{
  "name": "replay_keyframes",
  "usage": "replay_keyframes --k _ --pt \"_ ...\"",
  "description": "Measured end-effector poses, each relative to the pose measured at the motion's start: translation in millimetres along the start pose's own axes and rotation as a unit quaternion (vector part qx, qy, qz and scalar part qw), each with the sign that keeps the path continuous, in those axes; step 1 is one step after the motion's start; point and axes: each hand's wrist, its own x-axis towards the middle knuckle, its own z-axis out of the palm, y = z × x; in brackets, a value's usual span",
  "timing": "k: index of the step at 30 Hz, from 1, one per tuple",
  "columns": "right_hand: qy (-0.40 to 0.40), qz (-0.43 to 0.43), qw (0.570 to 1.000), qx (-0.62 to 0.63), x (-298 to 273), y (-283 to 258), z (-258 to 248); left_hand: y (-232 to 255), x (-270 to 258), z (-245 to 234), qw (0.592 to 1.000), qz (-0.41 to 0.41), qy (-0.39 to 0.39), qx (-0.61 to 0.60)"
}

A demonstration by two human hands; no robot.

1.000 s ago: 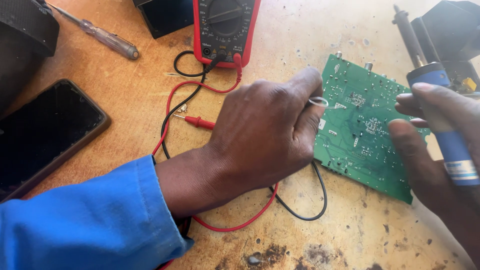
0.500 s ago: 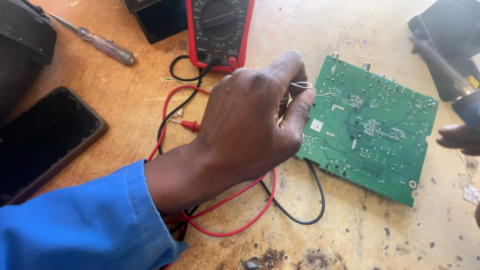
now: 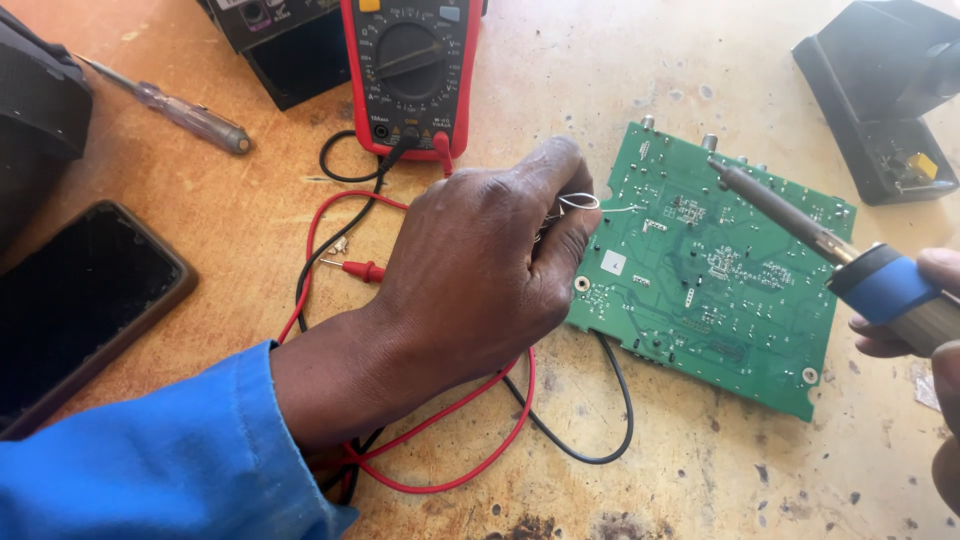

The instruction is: The person solders a thin wire onto a green circuit board using a soldering iron and solder wire. They hold the wire in place with one hand while applying heat and solder with the other, working on various points on the board.

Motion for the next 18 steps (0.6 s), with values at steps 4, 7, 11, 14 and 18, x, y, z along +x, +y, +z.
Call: replay_keyframes --k 4,7,11,14,18 --pt "0.015 0.026 0.999 -0.021 5 -2 4 -1 1 0 1.000 -0.003 0.005 0.006" --pt "0.013 0.026 0.998 -0.064 5 -13 4 -1 1 -2 1.000 -0.010 0.005 0.004" --pt "0.036 -0.008 0.999 0.021 8 3 11 -2 2 -1 1.000 -0.013 0.000 0.001" --pt "0.040 -0.003 0.999 0.026 11 -14 15 -2 3 -1 0.999 -0.006 0.004 -0.046" --pt "0.038 0.024 0.999 0.026 13 -25 17 -2 4 -1 0.999 -0.016 -0.003 -0.052"
